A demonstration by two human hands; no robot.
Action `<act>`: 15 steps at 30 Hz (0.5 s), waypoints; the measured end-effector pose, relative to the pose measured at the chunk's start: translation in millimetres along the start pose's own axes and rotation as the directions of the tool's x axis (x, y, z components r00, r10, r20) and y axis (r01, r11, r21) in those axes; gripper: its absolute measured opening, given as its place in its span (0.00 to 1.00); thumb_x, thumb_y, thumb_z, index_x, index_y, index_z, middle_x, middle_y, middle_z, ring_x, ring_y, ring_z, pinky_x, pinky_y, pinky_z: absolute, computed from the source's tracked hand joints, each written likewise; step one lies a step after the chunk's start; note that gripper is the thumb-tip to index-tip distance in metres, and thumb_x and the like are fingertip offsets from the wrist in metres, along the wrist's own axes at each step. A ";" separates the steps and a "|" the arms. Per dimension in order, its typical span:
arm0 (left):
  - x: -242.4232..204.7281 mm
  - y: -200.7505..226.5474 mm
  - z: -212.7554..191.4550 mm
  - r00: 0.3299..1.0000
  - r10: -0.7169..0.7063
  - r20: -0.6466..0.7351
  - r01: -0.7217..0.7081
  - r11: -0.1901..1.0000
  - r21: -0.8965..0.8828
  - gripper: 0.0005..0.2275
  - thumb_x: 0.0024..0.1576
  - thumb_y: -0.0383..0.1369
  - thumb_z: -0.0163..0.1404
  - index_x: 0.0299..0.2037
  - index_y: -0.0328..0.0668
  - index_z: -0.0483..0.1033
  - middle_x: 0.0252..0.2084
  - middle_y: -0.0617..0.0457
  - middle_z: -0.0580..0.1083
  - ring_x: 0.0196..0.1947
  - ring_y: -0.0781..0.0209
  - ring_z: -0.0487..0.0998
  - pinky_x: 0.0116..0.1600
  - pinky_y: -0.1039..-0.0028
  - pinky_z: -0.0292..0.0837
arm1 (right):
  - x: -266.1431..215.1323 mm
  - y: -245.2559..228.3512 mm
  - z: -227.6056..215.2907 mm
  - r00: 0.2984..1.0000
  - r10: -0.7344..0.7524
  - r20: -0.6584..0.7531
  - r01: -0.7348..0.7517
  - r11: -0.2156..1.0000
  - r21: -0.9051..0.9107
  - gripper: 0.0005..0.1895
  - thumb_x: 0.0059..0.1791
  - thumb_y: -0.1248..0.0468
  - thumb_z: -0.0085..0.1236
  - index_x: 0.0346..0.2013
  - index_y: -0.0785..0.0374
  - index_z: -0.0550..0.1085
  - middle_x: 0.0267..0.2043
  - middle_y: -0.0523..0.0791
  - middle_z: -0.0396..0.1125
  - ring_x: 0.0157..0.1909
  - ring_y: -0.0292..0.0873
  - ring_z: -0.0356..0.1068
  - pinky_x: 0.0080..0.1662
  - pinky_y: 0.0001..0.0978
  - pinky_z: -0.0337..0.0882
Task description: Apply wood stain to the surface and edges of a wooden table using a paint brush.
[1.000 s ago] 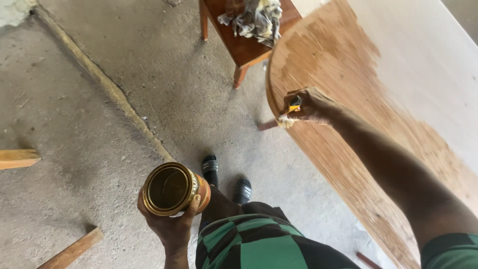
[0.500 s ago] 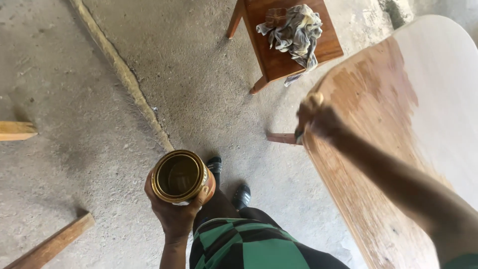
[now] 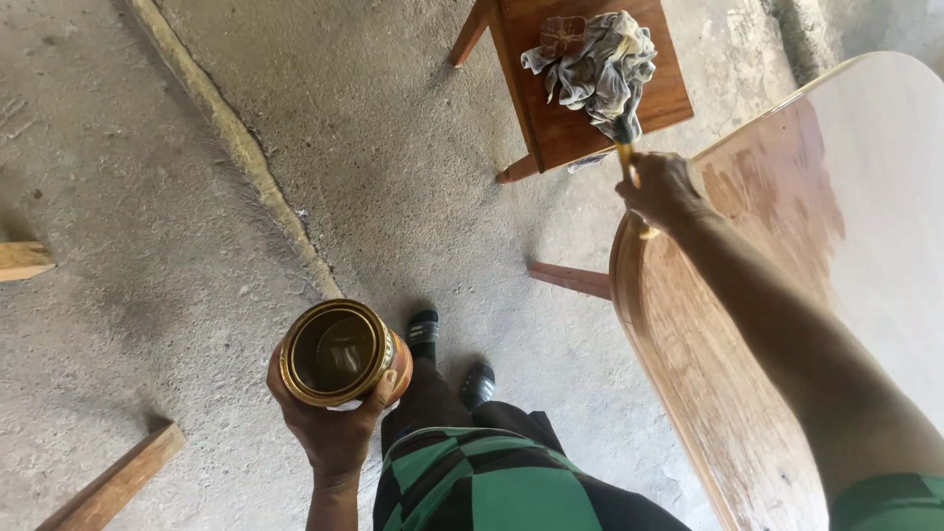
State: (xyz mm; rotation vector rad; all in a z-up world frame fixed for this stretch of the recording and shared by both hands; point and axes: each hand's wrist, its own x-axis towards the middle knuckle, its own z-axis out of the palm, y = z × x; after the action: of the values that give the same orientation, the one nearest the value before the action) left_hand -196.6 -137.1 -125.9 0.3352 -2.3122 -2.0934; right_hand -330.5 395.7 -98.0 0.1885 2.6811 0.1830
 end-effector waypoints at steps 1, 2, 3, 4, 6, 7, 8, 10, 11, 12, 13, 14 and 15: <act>3.2 -0.5 0.6 1.000 0.002 -0.001 -0.002 1.000 -0.001 0.47 0.43 0.34 0.69 0.71 0.38 0.50 0.66 0.43 0.66 0.65 0.50 0.71 0.70 0.61 0.70 | -1.0 -12.4 -4.5 1.000 0.000 -0.003 0.000 1.000 0.000 0.12 0.52 0.58 0.58 0.45 0.62 0.79 0.26 0.47 0.73 0.20 0.35 0.63 0.26 0.25 0.66; 6.0 -0.9 0.4 1.000 0.010 -0.004 -0.010 1.000 0.010 0.47 0.43 0.34 0.69 0.71 0.38 0.50 0.66 0.43 0.65 0.66 0.50 0.71 0.70 0.61 0.69 | -2.6 -25.5 -9.1 0.997 -0.072 -0.026 0.065 0.980 -0.191 0.09 0.55 0.59 0.56 0.43 0.61 0.78 0.30 0.46 0.71 0.23 0.35 0.63 0.26 0.25 0.67; 7.8 -1.2 -0.9 1.000 0.014 -0.009 -0.014 1.000 0.021 0.47 0.42 0.34 0.69 0.71 0.38 0.50 0.66 0.43 0.65 0.66 0.50 0.71 0.70 0.61 0.69 | -4.4 -39.6 -13.1 0.989 -0.148 -0.032 0.125 0.919 -0.375 0.08 0.57 0.61 0.54 0.42 0.61 0.78 0.33 0.44 0.70 0.26 0.36 0.64 0.25 0.26 0.67; 10.2 -0.7 -2.1 1.000 0.013 -0.011 -0.013 1.000 0.022 0.47 0.42 0.34 0.69 0.71 0.38 0.50 0.66 0.43 0.65 0.66 0.50 0.71 0.70 0.61 0.69 | -10.1 -46.0 -5.2 0.988 -0.150 -0.032 0.127 0.918 -0.375 0.08 0.57 0.61 0.54 0.42 0.61 0.78 0.33 0.44 0.70 0.26 0.36 0.64 0.25 0.26 0.67; 11.9 0.4 -3.6 1.000 0.003 -0.016 -0.002 1.000 0.017 0.48 0.42 0.35 0.69 0.71 0.37 0.49 0.66 0.43 0.65 0.66 0.50 0.71 0.70 0.61 0.69 | -23.9 -56.8 11.0 0.957 -0.261 0.126 0.287 0.785 -0.549 0.05 0.58 0.62 0.54 0.41 0.58 0.76 0.34 0.43 0.66 0.32 0.36 0.65 0.25 0.24 0.70; 14.3 0.4 -3.5 1.000 0.002 -0.018 -0.002 1.000 0.016 0.48 0.42 0.35 0.69 0.71 0.37 0.49 0.66 0.43 0.65 0.66 0.50 0.71 0.70 0.61 0.69 | -43.0 -70.5 14.0 0.957 -0.263 0.126 0.288 0.784 -0.550 0.05 0.58 0.62 0.54 0.41 0.58 0.76 0.34 0.43 0.66 0.32 0.36 0.65 0.25 0.24 0.70; 16.4 0.5 -2.8 1.000 -0.003 -0.026 0.003 1.000 0.006 0.48 0.42 0.36 0.69 0.71 0.37 0.50 0.66 0.43 0.66 0.65 0.50 0.72 0.70 0.62 0.70 | -62.4 -83.3 17.3 0.904 -0.341 0.257 0.424 0.647 -0.634 0.05 0.56 0.62 0.54 0.42 0.60 0.75 0.32 0.44 0.65 0.32 0.37 0.65 0.25 0.25 0.71; 16.0 -1.6 -3.2 1.000 -0.008 -0.025 0.007 1.000 -0.002 0.48 0.43 0.36 0.70 0.71 0.37 0.50 0.66 0.43 0.66 0.65 0.50 0.72 0.70 0.62 0.70 | -91.9 -95.8 34.8 0.836 -0.384 0.392 0.545 0.491 -0.680 0.06 0.54 0.62 0.55 0.43 0.61 0.74 0.31 0.45 0.64 0.31 0.37 0.65 0.24 0.26 0.72; 18.1 -1.5 -3.0 1.000 0.000 -0.028 0.001 1.000 0.020 0.48 0.42 0.36 0.70 0.71 0.37 0.50 0.65 0.42 0.66 0.65 0.50 0.71 0.70 0.62 0.70 | -94.5 -96.0 44.3 0.849 -0.361 0.386 0.528 0.612 -0.589 0.07 0.55 0.61 0.53 0.43 0.62 0.74 0.30 0.45 0.65 0.29 0.37 0.64 0.24 0.26 0.72; 19.8 -1.4 -2.0 1.000 0.007 -0.030 -0.006 0.999 0.042 0.48 0.42 0.36 0.70 0.71 0.37 0.50 0.65 0.42 0.66 0.65 0.49 0.71 0.70 0.61 0.69 | -97.3 -95.4 54.0 0.860 -0.337 0.384 0.498 0.719 -0.485 0.09 0.56 0.60 0.51 0.44 0.62 0.74 0.28 0.46 0.66 0.27 0.37 0.64 0.23 0.26 0.72; 19.4 -2.2 -1.4 1.000 0.010 -0.021 -0.010 0.999 0.041 0.48 0.42 0.36 0.70 0.71 0.37 0.50 0.65 0.42 0.66 0.65 0.49 0.71 0.70 0.61 0.69 | -86.9 -95.7 47.0 0.863 -0.330 0.381 0.490 0.726 -0.483 0.09 0.56 0.60 0.51 0.44 0.62 0.74 0.28 0.46 0.66 0.27 0.37 0.64 0.23 0.26 0.72; 18.7 -3.2 -0.1 1.000 0.011 -0.010 -0.011 0.998 0.058 0.48 0.42 0.35 0.70 0.70 0.36 0.50 0.65 0.42 0.66 0.65 0.49 0.71 0.70 0.61 0.70 | -76.5 -95.0 40.3 0.866 -0.143 0.479 0.336 0.876 -0.347 0.10 0.58 0.61 0.47 0.44 0.61 0.76 0.27 0.45 0.68 0.23 0.34 0.62 0.22 0.26 0.69; 19.0 -3.3 2.9 1.000 0.010 -0.001 -0.010 0.997 0.071 0.48 0.42 0.35 0.69 0.70 0.36 0.50 0.65 0.42 0.66 0.65 0.49 0.72 0.70 0.61 0.70 | -64.7 -92.5 31.1 0.807 0.025 0.590 0.134 0.965 -0.225 0.13 0.59 0.62 0.43 0.44 0.60 0.78 0.26 0.43 0.69 0.20 0.32 0.60 0.20 0.26 0.66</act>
State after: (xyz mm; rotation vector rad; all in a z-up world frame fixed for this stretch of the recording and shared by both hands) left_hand -215.1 -137.5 -132.2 0.3243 -2.3867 -2.0096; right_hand -268.7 297.4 -113.2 0.0675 2.0105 0.3833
